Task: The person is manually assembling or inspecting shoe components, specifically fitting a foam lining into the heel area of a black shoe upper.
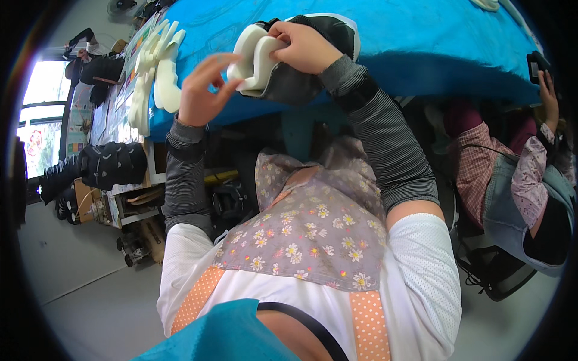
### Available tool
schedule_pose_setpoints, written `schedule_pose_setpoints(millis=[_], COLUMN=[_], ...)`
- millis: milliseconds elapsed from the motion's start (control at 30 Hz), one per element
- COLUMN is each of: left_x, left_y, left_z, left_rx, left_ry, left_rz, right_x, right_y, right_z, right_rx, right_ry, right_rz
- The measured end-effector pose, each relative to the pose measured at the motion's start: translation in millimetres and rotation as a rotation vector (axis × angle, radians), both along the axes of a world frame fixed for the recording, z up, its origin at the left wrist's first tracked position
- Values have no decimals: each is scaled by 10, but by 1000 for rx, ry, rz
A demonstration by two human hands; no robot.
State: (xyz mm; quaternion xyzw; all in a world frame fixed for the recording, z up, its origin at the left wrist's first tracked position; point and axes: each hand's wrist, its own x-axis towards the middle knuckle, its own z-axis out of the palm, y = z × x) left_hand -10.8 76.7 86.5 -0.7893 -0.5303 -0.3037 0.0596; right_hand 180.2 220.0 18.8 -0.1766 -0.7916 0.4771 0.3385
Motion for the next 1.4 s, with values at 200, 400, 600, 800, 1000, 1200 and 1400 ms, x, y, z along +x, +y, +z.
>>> schedule_pose_setpoints(millis=[200,400,600,800,1000,1200,1400], left_x=[-38,-228,-237,-61,214,-2,-107], left_y=[-71,101,113,24,10,151,249], left_z=[-131,-250,-274,-107,-21,-223,-255], left_rx=[-330,-294,-184,-156,7,-80,-196], left_ry=[-50,-91,-37,222,304,217,131], left_rz=[20,-67,-134,-39,29,-39,-134], right_x=[-106,-34,-39,8,21,31,51], right_y=[164,340,423,476,397,428,479], right_z=[100,211,166,168,342,331,322], right_rx=[-50,-393,-430,-441,-299,-299,-319], right_ry=[-11,-54,-73,-83,-195,-218,-241], right_rz=[21,239,346,383,285,313,380])
